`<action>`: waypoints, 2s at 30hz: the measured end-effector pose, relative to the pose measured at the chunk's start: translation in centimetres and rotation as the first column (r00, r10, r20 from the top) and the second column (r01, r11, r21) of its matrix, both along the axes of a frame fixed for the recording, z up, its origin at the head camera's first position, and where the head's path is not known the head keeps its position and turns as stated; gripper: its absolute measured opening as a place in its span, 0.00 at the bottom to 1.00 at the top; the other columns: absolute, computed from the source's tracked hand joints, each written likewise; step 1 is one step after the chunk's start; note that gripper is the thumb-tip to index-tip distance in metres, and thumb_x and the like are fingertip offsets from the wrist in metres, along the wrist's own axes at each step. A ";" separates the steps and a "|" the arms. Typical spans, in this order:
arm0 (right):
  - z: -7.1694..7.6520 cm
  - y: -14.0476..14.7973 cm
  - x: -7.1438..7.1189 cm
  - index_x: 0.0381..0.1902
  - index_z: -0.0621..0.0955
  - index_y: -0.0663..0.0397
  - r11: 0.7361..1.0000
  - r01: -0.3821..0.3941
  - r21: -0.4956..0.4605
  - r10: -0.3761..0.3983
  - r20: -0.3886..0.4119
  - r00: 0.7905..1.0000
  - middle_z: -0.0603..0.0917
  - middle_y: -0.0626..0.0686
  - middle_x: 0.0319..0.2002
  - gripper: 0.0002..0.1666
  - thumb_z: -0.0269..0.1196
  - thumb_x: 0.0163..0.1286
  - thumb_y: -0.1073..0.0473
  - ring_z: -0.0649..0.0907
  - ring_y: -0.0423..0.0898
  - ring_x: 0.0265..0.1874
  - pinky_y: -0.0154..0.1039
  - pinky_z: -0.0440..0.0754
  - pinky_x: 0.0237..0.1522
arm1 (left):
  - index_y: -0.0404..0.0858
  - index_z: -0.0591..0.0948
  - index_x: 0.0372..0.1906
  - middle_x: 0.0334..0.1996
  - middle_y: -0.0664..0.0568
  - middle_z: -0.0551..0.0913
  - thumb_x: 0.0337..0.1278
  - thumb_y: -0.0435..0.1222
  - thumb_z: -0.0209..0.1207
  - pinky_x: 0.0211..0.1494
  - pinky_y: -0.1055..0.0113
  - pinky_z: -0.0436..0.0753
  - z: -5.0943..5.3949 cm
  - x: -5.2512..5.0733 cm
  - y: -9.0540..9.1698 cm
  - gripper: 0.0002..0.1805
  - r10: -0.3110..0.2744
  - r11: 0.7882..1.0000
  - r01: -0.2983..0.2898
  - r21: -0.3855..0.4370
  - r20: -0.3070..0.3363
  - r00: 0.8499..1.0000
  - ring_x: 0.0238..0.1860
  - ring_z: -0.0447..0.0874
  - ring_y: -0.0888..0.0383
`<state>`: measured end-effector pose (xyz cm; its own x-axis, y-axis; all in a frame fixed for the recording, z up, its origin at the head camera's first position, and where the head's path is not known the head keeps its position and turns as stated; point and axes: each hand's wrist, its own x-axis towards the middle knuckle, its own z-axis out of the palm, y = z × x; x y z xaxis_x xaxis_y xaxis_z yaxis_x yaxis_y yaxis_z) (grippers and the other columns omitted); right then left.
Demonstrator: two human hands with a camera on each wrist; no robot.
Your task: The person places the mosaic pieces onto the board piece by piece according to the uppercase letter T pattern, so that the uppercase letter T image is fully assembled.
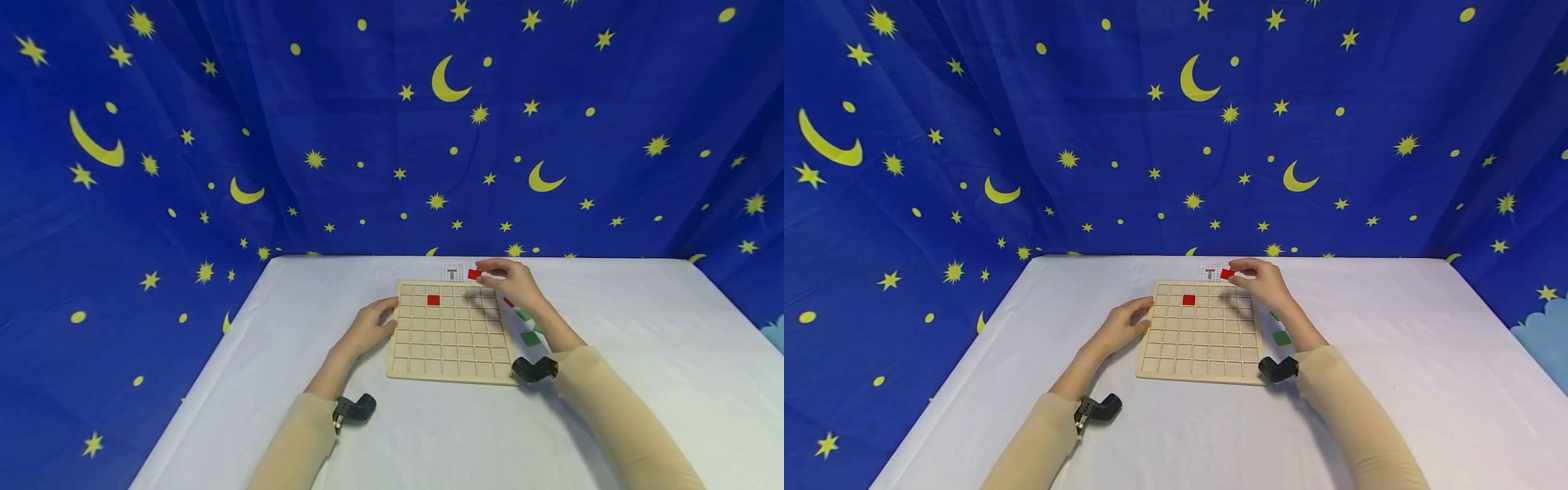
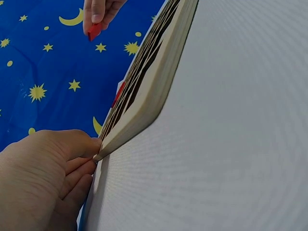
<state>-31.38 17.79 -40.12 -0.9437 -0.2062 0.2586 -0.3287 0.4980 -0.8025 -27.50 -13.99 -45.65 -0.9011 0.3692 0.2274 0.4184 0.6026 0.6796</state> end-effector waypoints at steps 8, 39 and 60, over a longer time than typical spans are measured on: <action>-0.4 -1.3 -0.2 0.52 0.80 0.65 0.999 -0.045 -0.007 0.045 -0.017 0.999 0.81 0.61 0.51 0.21 0.67 0.61 0.61 0.78 0.56 0.52 0.49 0.77 0.56 | 0.30 0.69 0.64 0.59 0.40 0.74 0.58 0.29 0.59 0.63 0.62 0.72 -0.1 0.0 -0.1 0.28 0.001 1.000 -0.001 0.005 0.002 1.000 0.59 0.72 0.49; -3.8 -3.8 -0.5 0.52 0.80 0.62 0.989 -0.142 -0.037 0.145 0.093 0.985 0.82 0.58 0.49 0.19 0.65 0.63 0.63 0.80 0.54 0.49 0.47 0.80 0.52 | 0.30 0.68 0.65 0.60 0.41 0.73 0.59 0.30 0.58 0.64 0.63 0.70 -0.1 -0.1 -0.1 0.28 -0.014 1.000 0.014 -0.011 0.000 1.000 0.60 0.71 0.49; -5.5 -4.3 -0.8 0.48 0.82 0.62 0.986 -0.125 0.112 0.130 -0.035 0.991 0.84 0.57 0.44 0.18 0.67 0.59 0.65 0.82 0.50 0.42 0.45 0.82 0.45 | 0.31 0.69 0.64 0.60 0.41 0.73 0.58 0.30 0.59 0.64 0.63 0.71 -0.1 -0.2 -0.1 0.28 -0.010 1.000 0.010 -0.026 -0.006 1.000 0.60 0.72 0.49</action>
<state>-32.21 13.45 -45.66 -0.8968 -0.3531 0.2668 -0.4272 0.5336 -0.7299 -27.65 -14.10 -45.77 -0.8960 0.3838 0.2232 0.4285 0.6158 0.6612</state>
